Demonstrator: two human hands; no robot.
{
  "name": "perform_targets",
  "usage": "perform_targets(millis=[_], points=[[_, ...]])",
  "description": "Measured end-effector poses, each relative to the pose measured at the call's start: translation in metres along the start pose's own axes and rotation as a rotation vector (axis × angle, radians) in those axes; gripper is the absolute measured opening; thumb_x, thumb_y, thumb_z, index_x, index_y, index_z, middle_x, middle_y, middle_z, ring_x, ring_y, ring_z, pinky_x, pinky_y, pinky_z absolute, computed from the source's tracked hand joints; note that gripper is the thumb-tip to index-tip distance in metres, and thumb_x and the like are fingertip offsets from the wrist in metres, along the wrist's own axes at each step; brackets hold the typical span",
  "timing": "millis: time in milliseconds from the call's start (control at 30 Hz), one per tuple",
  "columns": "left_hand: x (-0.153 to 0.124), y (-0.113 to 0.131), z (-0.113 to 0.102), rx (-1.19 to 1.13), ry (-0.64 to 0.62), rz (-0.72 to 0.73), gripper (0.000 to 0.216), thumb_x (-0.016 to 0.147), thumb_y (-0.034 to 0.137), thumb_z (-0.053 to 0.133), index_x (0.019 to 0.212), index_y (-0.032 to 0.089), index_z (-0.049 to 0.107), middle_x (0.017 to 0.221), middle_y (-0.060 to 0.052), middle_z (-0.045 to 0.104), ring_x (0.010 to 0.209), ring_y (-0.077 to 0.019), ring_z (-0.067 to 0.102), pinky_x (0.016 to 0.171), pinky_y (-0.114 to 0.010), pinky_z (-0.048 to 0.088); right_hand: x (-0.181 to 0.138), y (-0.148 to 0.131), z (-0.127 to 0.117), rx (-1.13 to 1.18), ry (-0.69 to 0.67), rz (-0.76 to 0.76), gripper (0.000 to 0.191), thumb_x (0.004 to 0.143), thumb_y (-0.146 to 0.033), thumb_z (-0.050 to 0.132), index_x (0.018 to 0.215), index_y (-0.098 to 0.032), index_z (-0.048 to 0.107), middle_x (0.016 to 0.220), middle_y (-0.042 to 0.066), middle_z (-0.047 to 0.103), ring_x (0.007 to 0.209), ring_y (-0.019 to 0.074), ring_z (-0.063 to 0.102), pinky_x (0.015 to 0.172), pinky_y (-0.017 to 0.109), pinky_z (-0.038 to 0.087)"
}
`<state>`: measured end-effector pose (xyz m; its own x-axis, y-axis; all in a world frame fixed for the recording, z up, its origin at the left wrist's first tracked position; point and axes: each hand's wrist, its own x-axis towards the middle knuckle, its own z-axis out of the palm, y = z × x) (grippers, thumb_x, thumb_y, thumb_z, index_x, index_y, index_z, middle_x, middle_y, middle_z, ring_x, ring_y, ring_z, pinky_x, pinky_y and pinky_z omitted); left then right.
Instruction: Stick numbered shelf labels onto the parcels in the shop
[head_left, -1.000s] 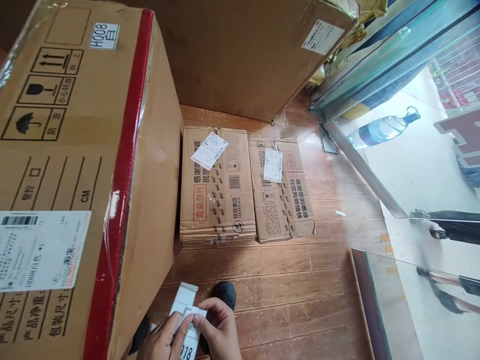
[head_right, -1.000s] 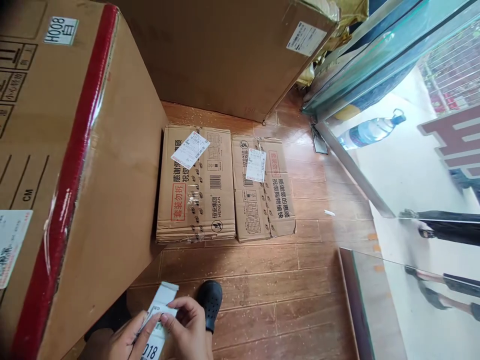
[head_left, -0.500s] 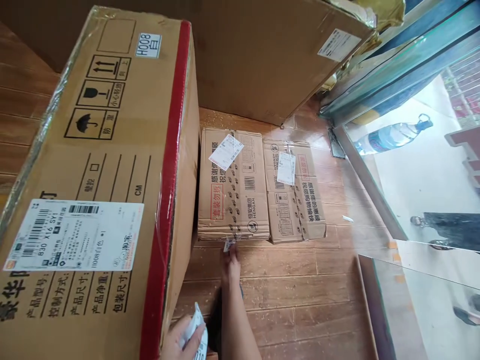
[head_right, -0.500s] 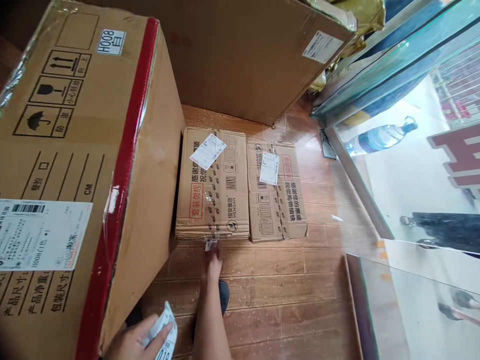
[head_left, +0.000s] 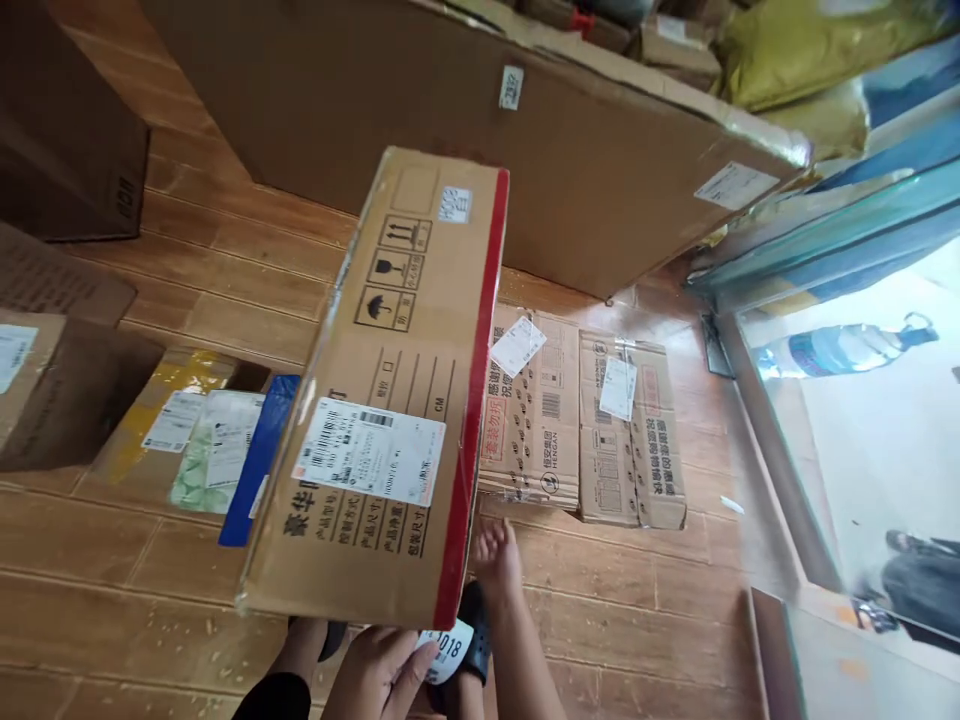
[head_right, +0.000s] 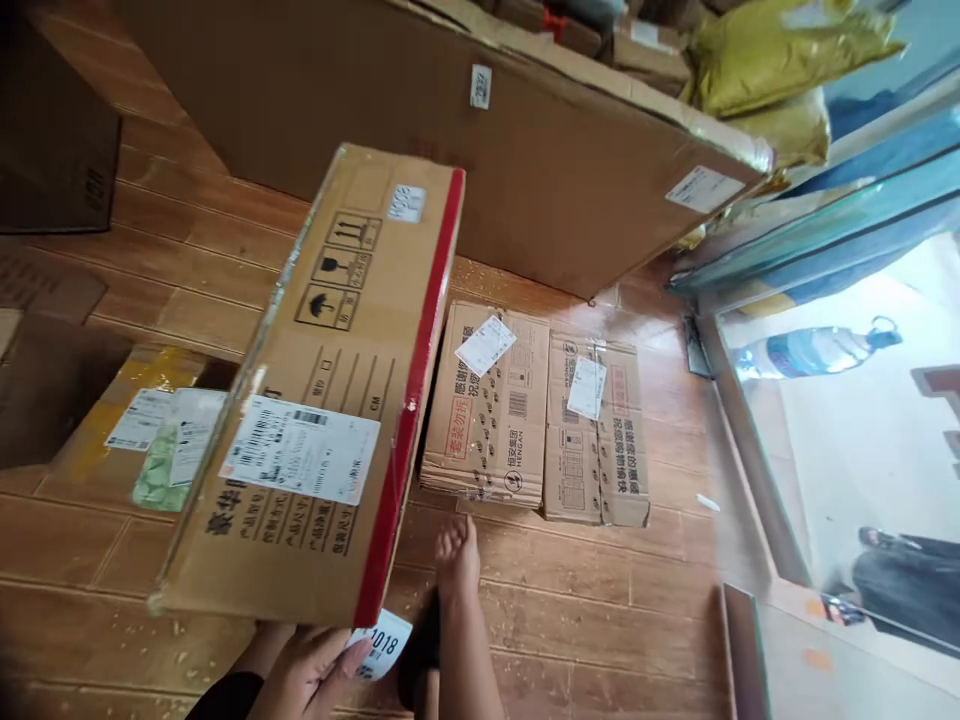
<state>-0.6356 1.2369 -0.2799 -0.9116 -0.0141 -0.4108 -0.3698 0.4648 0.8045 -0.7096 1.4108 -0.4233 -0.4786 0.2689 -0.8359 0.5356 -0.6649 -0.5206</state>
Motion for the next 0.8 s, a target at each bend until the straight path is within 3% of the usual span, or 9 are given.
perform_targets(millis=[33, 100, 167, 267, 333, 433, 533, 700, 800], points=[[-0.002, 0.005, -0.004, 0.014, 0.043, 0.070, 0.044, 0.096, 0.046, 0.036, 0.077, 0.023, 0.068, 0.069, -0.003, 0.069, 0.067, -0.0155, 0.066, 0.063, -0.020, 0.049, -0.032, -0.006, -0.002, -0.056, -0.004, 0.011, 0.037, 0.061, -0.055, 0.075, 0.062, -0.021, 0.059, 0.056, 0.000, 0.059, 0.052, 0.0128, 0.056, 0.045, 0.022, 0.042], [-0.007, 0.015, -0.013, 0.037, 0.099, 0.157, 0.036, 0.097, 0.038, 0.038, 0.081, 0.022, 0.065, 0.069, -0.003, 0.068, 0.066, -0.0134, 0.066, 0.060, -0.018, 0.048, -0.098, -0.020, -0.005, -0.329, -0.147, -0.075, 0.040, 0.071, -0.060, 0.067, 0.075, -0.020, 0.067, 0.060, 0.001, 0.060, 0.045, 0.0101, 0.046, 0.042, 0.022, 0.038], [-0.015, 0.028, -0.021, 0.036, 0.127, 0.210, 0.030, 0.097, 0.033, 0.039, 0.085, 0.022, 0.064, 0.070, -0.002, 0.068, 0.064, -0.0122, 0.066, 0.060, -0.016, 0.048, -0.153, -0.035, -0.004, -0.555, -0.372, -0.237, 0.041, 0.072, -0.052, 0.071, 0.099, -0.021, 0.069, 0.085, 0.006, 0.068, 0.061, 0.0135, 0.055, 0.055, 0.025, 0.045], [-0.026, 0.048, -0.036, -0.002, 0.203, 0.211, 0.033, 0.096, 0.033, 0.042, 0.073, 0.021, 0.063, 0.064, -0.001, 0.065, 0.059, -0.0113, 0.063, 0.059, -0.016, 0.048, -0.201, -0.058, 0.015, -0.761, -0.622, -0.191, 0.031, 0.078, -0.043, 0.069, 0.098, -0.020, 0.067, 0.085, 0.007, 0.067, 0.067, 0.0156, 0.058, 0.061, 0.026, 0.048], [-0.030, 0.061, -0.048, -0.085, 0.250, 0.103, 0.036, 0.095, 0.036, 0.045, 0.068, 0.021, 0.064, 0.062, -0.002, 0.064, 0.057, -0.0118, 0.062, 0.057, -0.016, 0.049, -0.215, -0.068, 0.038, -0.823, -0.644, -0.144, 0.028, 0.080, -0.044, 0.066, 0.093, -0.019, 0.065, 0.073, 0.004, 0.064, 0.060, 0.0139, 0.055, 0.057, 0.025, 0.046], [-0.031, 0.076, -0.069, -0.276, 0.262, -0.175, 0.036, 0.086, 0.052, 0.054, 0.077, 0.021, 0.069, 0.072, -0.006, 0.070, 0.064, -0.0161, 0.065, 0.058, -0.019, 0.053, -0.227, -0.075, 0.077, -0.880, -0.531, -0.279, 0.033, 0.076, -0.048, 0.067, 0.086, -0.017, 0.064, 0.061, 0.001, 0.058, 0.051, 0.0106, 0.046, 0.048, 0.022, 0.040], [-0.029, 0.085, -0.090, -0.484, 0.238, -0.408, 0.050, 0.072, 0.069, 0.059, 0.076, 0.020, 0.066, 0.070, -0.006, 0.069, 0.064, -0.0187, 0.064, 0.057, -0.023, 0.054, -0.241, -0.077, 0.109, -0.938, -0.517, -0.393, 0.031, 0.077, -0.048, 0.064, 0.080, -0.017, 0.065, 0.061, 0.000, 0.056, 0.053, 0.0112, 0.046, 0.049, 0.022, 0.038], [-0.025, 0.093, -0.110, -0.547, 0.293, -0.507, 0.053, 0.067, 0.072, 0.060, 0.063, 0.020, 0.056, 0.050, 0.003, 0.053, 0.050, -0.0126, 0.049, 0.048, -0.020, 0.043, -0.257, -0.075, 0.131, -0.983, -0.527, -0.543, 0.026, 0.083, -0.043, 0.059, 0.078, -0.019, 0.067, 0.069, 0.001, 0.054, 0.058, 0.0118, 0.047, 0.053, 0.023, 0.038], [-0.022, 0.096, -0.117, -0.712, 0.296, -0.535, 0.054, 0.061, 0.072, 0.066, 0.075, 0.019, 0.060, 0.060, 0.001, 0.061, 0.062, -0.0158, 0.058, 0.057, -0.021, 0.049, -0.259, -0.071, 0.132, -0.962, -0.523, -0.531, 0.028, 0.084, -0.044, 0.058, 0.079, -0.019, 0.067, 0.071, 0.002, 0.055, 0.063, 0.0129, 0.051, 0.057, 0.024, 0.041]])
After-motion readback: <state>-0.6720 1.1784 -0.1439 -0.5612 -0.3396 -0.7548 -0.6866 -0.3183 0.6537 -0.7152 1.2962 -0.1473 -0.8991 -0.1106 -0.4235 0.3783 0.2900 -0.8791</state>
